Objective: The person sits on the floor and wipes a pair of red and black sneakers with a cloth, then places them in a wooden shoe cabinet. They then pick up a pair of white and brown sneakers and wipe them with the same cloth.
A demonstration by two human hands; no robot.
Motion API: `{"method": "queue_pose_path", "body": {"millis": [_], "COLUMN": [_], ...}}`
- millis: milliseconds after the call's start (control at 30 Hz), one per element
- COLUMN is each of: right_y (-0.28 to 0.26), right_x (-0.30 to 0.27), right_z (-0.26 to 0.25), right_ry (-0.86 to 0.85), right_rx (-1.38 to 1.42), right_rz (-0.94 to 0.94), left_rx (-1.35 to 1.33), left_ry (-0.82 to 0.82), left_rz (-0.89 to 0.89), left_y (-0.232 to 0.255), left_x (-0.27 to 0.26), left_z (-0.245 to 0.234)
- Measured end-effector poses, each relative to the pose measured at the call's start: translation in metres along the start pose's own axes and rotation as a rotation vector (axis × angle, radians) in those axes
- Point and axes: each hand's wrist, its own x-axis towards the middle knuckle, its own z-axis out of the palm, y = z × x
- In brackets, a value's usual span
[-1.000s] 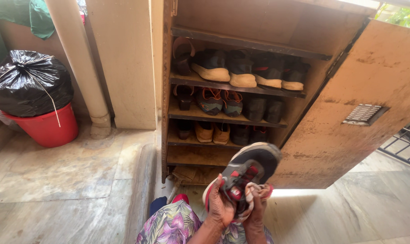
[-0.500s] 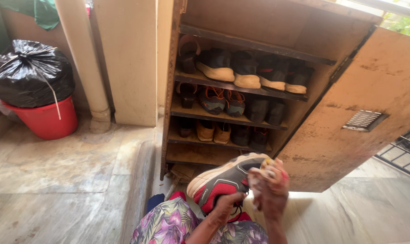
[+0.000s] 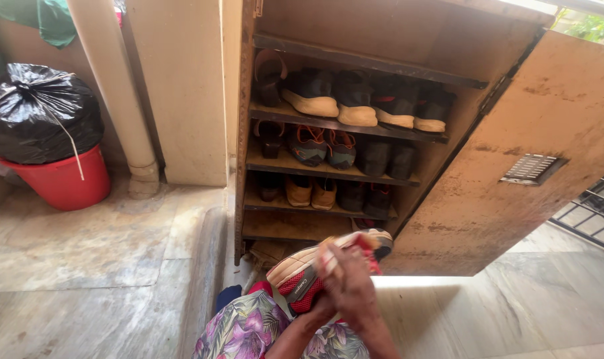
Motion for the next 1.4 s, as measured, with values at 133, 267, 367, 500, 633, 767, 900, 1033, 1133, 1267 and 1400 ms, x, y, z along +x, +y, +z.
{"method": "queue_pose_path", "body": {"millis": [133, 267, 367, 500, 633, 767, 900, 1033, 1133, 1267, 1400], "right_y": [-0.016, 0.006, 0.029, 0.049, 0.038, 0.02, 0.029, 0.044, 0.038, 0.014, -0.021], "right_x": [-0.007, 0.007, 0.02, 0.029, 0.03, 0.022, 0.025, 0.032, 0.028, 0.02, 0.019], "right_z": [0.01, 0.008, 0.002, -0.01, -0.013, -0.004, -0.013, -0.028, -0.024, -0.013, -0.003], "right_ry": [-0.017, 0.139, 0.224, 0.271, 0.333, 0.242, 0.2, 0.323, 0.29, 0.223, 0.096], "right_rx": [-0.09, -0.165, -0.291, -0.344, -0.226, -0.219, -0.302, -0.124, 0.069, 0.046, 0.152], "right_rz": [-0.326, -0.366, -0.303, -0.081, 0.085, -0.08, -0.164, 0.177, 0.314, 0.014, -0.162], "left_rx": [-0.537, -0.107, 0.026, 0.037, 0.028, 0.149, 0.379, 0.418, 0.458, 0.435, 0.325], "left_ry": [-0.043, 0.072, 0.128, 0.141, 0.156, 0.181, 0.219, 0.262, 0.255, 0.207, 0.217], "left_rz": [-0.091, -0.017, -0.128, -0.185, -0.136, -0.029, 0.139, 0.132, 0.175, 0.209, 0.178], "left_y": [-0.03, -0.028, -0.015, -0.014, -0.019, 0.001, 0.049, 0.095, 0.1, 0.066, 0.035], "left_x": [0.002, 0.01, 0.007, 0.004, 0.002, 0.001, -0.009, -0.024, -0.021, -0.011, 0.0], "left_z": [-0.009, 0.005, 0.011, 0.015, 0.014, 0.016, 0.026, 0.032, 0.029, 0.02, 0.012]}}
